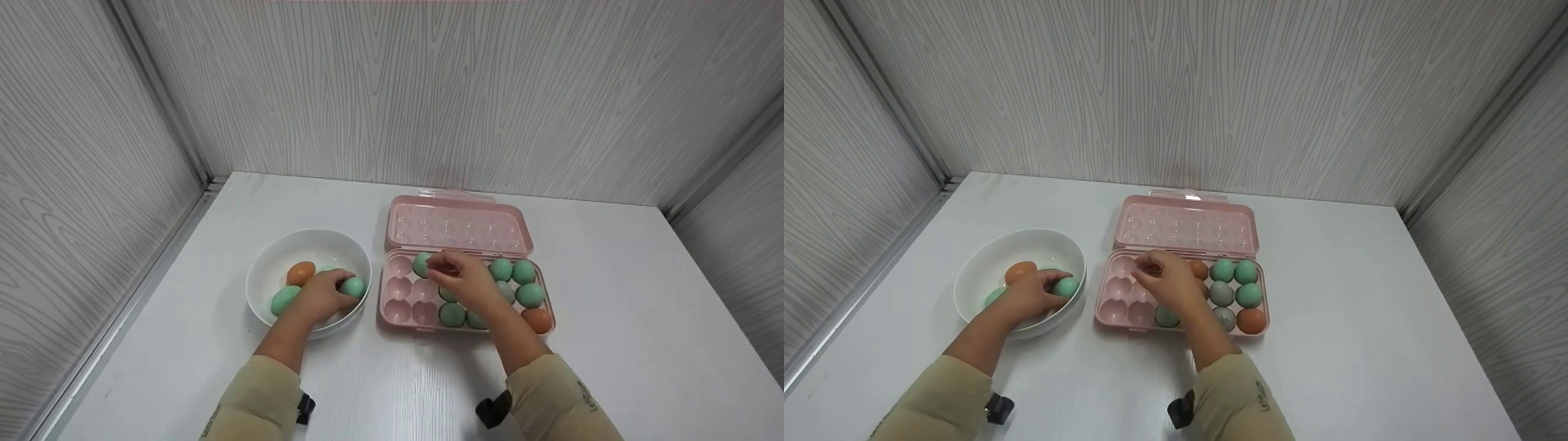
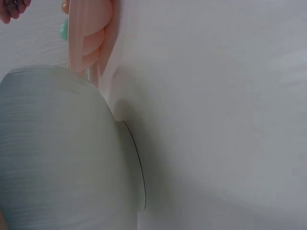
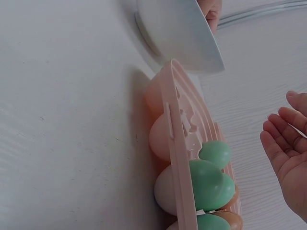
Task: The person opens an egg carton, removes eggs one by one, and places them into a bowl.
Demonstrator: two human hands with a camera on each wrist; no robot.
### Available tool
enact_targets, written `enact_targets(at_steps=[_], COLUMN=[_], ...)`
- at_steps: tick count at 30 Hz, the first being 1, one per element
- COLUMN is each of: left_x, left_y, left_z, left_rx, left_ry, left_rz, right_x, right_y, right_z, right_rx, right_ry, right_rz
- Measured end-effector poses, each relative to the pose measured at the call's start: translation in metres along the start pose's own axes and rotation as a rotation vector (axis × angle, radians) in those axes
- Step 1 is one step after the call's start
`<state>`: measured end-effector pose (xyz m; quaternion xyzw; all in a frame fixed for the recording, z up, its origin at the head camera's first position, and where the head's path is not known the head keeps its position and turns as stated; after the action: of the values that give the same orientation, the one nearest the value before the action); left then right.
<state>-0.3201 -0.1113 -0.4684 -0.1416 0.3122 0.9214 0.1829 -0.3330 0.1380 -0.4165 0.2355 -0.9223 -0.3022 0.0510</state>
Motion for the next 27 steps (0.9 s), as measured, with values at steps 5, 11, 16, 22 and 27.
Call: enact_targets(at_steps=[5,11,16,22,27], left_x=[-0.002,-0.007,-0.011,-0.013,-0.016], left_y=[-0.002,0.001,0.006,0.012,0.017], left_z=[0.0,0.002,0.003,0.004,0.005], left_rx=[0.045,0.037,0.028,0.043,0.008], left_ry=[0.026,0.06,0.039,0.002,0.025], left_rz=[-0.008,-0.012,-0.004,-0.003,-0.016], right_x=[0.0,0.001,0.001,0.001,0.001], right_y=[-0.001,-0.001,0.0,0.0,0.002], right_z=[0.002,0.004,0.005,0.004,0.006], right_rx=[0.002,0.007,0.018,0.008,-0.002], right_ry=[-0.01,-0.005,-0.024,-0.006,-0.039], right_rz=[-0.002,-0.011,-0.009,-0.005,0.002])
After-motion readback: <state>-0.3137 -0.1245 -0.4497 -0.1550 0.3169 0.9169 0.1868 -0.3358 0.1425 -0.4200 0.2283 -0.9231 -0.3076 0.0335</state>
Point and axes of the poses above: each hand's wrist, its own x-axis towards the middle knuckle, its own y-axis out of the back of the hand, z = x × y, the point moved 5 cm from there along x, towards the middle knuckle, and after that the axes turned 14 degrees about -z, right-handed, at the moved point
